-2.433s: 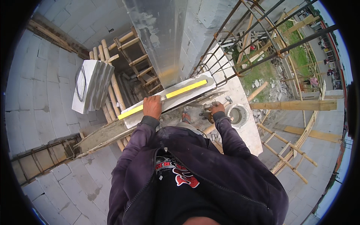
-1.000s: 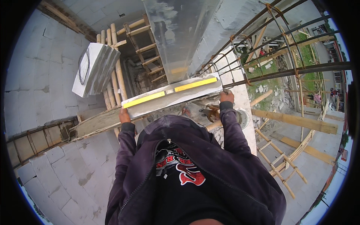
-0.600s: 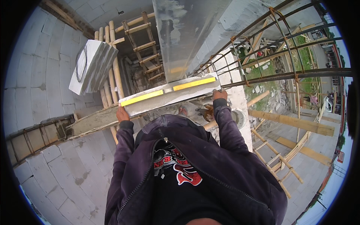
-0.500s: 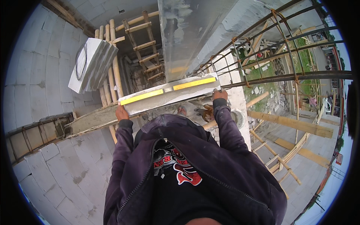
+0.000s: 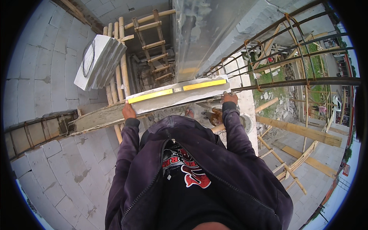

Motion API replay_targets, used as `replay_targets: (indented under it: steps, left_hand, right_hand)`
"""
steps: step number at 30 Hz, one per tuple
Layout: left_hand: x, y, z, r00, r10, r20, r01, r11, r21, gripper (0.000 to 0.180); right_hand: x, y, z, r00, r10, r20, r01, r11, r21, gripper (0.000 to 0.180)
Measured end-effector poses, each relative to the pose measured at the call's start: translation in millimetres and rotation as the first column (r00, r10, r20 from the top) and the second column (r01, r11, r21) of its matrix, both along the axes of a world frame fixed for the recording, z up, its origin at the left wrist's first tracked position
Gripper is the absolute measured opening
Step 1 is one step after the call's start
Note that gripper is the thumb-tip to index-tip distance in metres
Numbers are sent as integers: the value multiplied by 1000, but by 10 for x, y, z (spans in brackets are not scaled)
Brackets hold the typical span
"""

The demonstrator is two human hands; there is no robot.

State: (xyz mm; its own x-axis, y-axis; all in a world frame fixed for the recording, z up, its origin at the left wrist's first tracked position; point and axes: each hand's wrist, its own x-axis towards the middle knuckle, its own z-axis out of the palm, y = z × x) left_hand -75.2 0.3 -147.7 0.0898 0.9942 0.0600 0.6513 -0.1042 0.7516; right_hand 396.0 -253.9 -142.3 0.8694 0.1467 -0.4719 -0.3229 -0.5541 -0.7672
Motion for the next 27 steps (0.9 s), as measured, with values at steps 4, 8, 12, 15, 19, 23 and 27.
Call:
replay_targets:
  steps: [4,8,12,15,19,23,27]
  left_hand:
    - [-13,-9,-7,998,38,-50,-36,999,34,54]
    - [-73,46,27,990,59,-128,-65,997,-45,52]
    - [200,-30,524,918,393,46,-385,861,331,40]
    - [485,-200,1315,986,10,-168,54,929,367,42]
    - [913,-288,1697,806,-468,-362,553,813,181,53]
    - [1142,-248,1621,662,-570,-486,655,756,5,57]
    - [1256,-226,1524,609,-592,-528,665,744,-67,56]
  right_hand:
    - [-67,15,69,998,-39,-41,45,990,136,63]
    - [-94,-69,-109,998,-9,65,-10,959,282,71]
    - [-51,-130,-135,993,38,110,-58,982,182,75]
    - [-53,-184,-160,981,74,177,-92,991,96,76]
    - [-48,-136,-113,976,114,184,-129,989,68,79]
    - [-124,-93,-1,990,48,132,-75,975,208,76]
    - [-134,-95,4,989,22,149,-56,972,229,72]
